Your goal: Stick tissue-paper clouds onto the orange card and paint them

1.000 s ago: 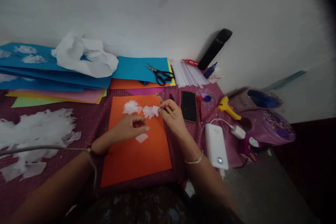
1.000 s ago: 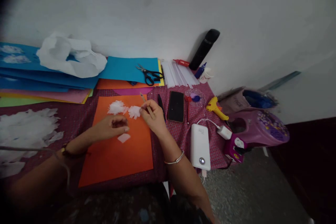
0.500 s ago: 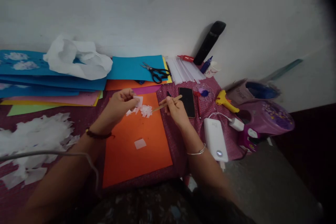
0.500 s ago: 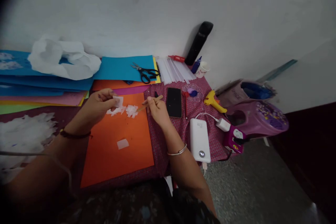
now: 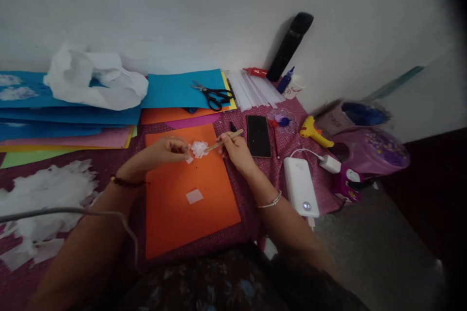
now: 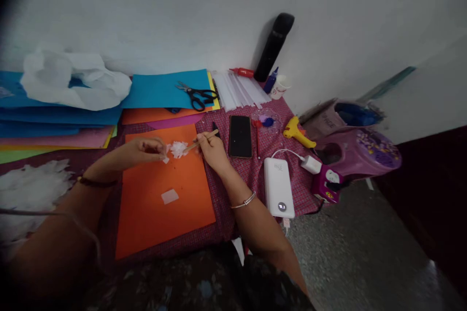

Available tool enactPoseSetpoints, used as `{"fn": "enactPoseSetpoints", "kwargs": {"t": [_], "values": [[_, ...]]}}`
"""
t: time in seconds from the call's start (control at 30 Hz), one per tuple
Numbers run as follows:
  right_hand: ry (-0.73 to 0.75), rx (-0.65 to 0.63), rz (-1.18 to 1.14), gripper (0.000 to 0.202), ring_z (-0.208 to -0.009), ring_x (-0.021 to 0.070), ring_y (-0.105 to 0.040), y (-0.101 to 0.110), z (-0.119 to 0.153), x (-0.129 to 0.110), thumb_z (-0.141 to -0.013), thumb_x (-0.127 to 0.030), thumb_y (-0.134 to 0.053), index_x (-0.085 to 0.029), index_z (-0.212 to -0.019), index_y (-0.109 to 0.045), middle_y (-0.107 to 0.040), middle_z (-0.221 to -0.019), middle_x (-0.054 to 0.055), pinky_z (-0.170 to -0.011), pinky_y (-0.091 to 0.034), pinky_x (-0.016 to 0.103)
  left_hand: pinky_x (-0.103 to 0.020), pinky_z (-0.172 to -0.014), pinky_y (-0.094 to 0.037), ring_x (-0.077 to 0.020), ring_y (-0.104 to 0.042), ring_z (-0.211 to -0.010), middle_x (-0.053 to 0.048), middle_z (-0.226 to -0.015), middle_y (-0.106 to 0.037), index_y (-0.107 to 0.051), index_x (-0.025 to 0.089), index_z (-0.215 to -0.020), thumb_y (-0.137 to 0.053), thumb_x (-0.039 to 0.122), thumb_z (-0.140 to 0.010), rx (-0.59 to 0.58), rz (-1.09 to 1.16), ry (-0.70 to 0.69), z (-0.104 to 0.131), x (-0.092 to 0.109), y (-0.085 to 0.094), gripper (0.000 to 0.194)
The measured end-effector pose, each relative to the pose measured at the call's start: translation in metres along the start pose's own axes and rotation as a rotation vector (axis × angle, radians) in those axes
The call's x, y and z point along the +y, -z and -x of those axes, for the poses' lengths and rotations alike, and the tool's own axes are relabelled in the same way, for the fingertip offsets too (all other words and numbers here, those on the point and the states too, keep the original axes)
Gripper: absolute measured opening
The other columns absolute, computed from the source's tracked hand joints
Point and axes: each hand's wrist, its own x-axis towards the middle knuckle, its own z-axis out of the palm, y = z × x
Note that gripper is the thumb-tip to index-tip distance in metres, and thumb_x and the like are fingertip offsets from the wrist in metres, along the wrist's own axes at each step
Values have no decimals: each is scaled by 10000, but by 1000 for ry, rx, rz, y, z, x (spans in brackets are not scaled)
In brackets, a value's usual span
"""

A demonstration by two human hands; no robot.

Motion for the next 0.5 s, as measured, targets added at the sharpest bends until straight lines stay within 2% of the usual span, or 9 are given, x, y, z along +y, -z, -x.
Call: {"fn": "enactPoseSetpoints", "kwargs": {"t": [0.1,0.17,0.23,0.33,0.4,0.5], "values": [[-31,11,-37,438,-419,82,-500,-3,-1,0,-881,-607,-503,-185,-814,-596,-568,-544,-46,-416,-390,196,-236,-647,-406,-143,-549,-697,-4,-703,-596,-649,175,-638,-665,355,-734,-142,-151,-27,0,3,-3,205],[-53,17,-54,433,-415,81,-507,-4,-1,1,-880,-606,-505,-187,-814,-590,-572,-542,-47,-408,-390,193,-239,-614,-390,-141,-543,-658,-4,-678,-606,-651,177,-664,-644,362,-736,-158,-180,10,-3,3,-14,199],[-67,29,-86,422,-405,79,-506,-5,-1,1,-879,-597,-514,-187,-811,-586,-575,-540,-48,-396,-383,189,-247,-590,-373,-143,-534,-630,-5,-660,-610,-631,175,-674,-619,348,-737,-71,-205,43,-6,1,-29,184],[-85,58,-149,396,-392,74,-499,-6,-2,1,-880,-571,-532,-184,-809,-582,-581,-542,-47,-379,-371,183,-260,-580,-341,-147,-519,-619,-7,-654,-601,-577,180,-657,-582,283,-749,169,-337,49,-11,-3,-47,138],[-96,85,-171,383,-387,74,-497,-6,-2,1,-887,-556,-529,-184,-808,-580,-582,-544,-46,-375,-372,182,-267,-582,-324,-147,-513,-621,-6,-660,-591,-555,184,-652,-567,241,-764,286,-435,28,-12,-6,-53,126],[-63,160,-149,374,-386,77,-492,-5,-2,0,-902,-543,-508,-191,-791,-568,-567,-528,-49,-375,-373,183,-272,-587,-319,-146,-506,-621,-2,-657,-572,-531,188,-644,-546,198,-784,377,-487,-4,-14,-8,-55,141]]}}
